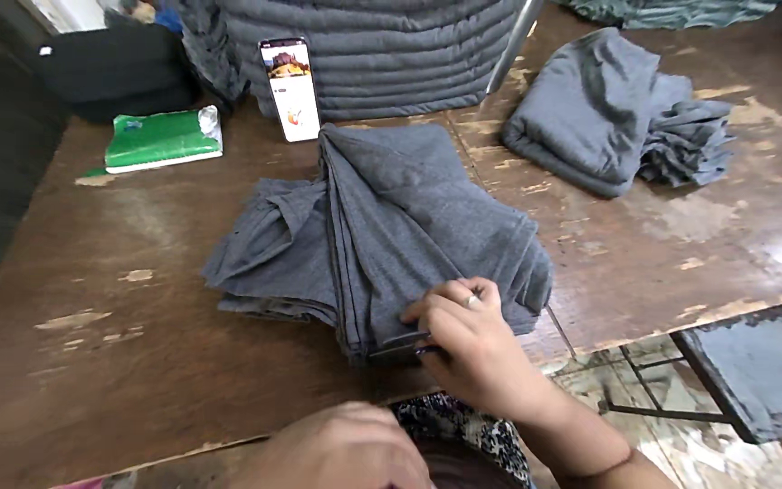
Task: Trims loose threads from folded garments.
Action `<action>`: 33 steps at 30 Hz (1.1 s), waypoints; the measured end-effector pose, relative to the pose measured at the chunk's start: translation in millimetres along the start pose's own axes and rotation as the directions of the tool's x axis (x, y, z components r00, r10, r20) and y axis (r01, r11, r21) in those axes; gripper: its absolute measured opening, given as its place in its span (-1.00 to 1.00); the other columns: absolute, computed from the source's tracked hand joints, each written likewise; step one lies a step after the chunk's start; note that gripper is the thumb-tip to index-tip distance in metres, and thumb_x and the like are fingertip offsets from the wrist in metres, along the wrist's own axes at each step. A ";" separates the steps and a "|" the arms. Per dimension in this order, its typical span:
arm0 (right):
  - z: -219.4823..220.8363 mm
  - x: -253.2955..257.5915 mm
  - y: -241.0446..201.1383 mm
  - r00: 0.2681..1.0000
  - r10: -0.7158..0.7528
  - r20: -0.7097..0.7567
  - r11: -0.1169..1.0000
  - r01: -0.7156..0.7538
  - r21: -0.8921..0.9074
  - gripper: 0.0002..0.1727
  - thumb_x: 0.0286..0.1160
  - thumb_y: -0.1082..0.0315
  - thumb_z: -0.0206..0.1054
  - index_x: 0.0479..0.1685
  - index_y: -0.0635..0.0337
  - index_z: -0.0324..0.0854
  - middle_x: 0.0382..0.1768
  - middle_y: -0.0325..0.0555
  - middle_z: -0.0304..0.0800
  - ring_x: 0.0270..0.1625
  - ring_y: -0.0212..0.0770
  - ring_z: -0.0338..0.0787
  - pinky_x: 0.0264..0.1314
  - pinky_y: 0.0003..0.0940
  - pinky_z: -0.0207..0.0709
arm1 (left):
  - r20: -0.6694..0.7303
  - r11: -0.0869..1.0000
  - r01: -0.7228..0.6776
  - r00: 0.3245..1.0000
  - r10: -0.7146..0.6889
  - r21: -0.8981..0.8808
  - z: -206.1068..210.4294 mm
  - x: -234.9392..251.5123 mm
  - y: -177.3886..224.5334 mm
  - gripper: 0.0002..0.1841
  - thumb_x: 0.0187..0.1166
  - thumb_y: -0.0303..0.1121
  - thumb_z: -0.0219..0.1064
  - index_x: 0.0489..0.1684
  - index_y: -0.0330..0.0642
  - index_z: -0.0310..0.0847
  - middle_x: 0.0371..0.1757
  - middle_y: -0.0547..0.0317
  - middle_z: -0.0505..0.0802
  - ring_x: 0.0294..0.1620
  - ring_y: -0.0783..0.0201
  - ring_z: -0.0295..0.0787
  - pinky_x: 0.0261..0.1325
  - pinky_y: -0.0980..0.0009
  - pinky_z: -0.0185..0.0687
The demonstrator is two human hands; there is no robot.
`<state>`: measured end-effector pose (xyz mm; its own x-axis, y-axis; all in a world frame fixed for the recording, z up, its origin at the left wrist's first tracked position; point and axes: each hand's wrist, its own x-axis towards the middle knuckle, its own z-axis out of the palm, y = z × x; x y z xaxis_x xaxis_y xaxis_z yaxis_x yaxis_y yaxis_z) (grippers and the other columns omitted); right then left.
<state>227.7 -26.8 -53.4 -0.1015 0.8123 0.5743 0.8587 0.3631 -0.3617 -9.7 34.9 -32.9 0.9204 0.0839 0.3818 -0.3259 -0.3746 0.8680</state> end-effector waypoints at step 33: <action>13.7 8.6 30.3 0.969 0.185 -0.166 0.973 -0.156 0.171 -0.87 0.48 0.35 0.31 -0.30 0.23 0.53 -0.30 -0.12 0.58 -0.39 -0.40 0.52 -0.40 -0.55 0.44 | -0.771 0.766 -0.272 0.486 -0.412 -0.582 15.8 74.9 -54.3 -0.52 0.43 -0.72 0.08 0.26 -0.03 0.54 0.01 0.12 0.87 0.01 0.28 0.87 0.24 0.25 0.77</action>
<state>246.0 -2.6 -69.5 0.1437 0.7779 0.6118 0.7652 0.3047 -0.5672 80.4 46.9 -56.4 0.4153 0.9068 0.0722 -0.6259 0.2273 0.7460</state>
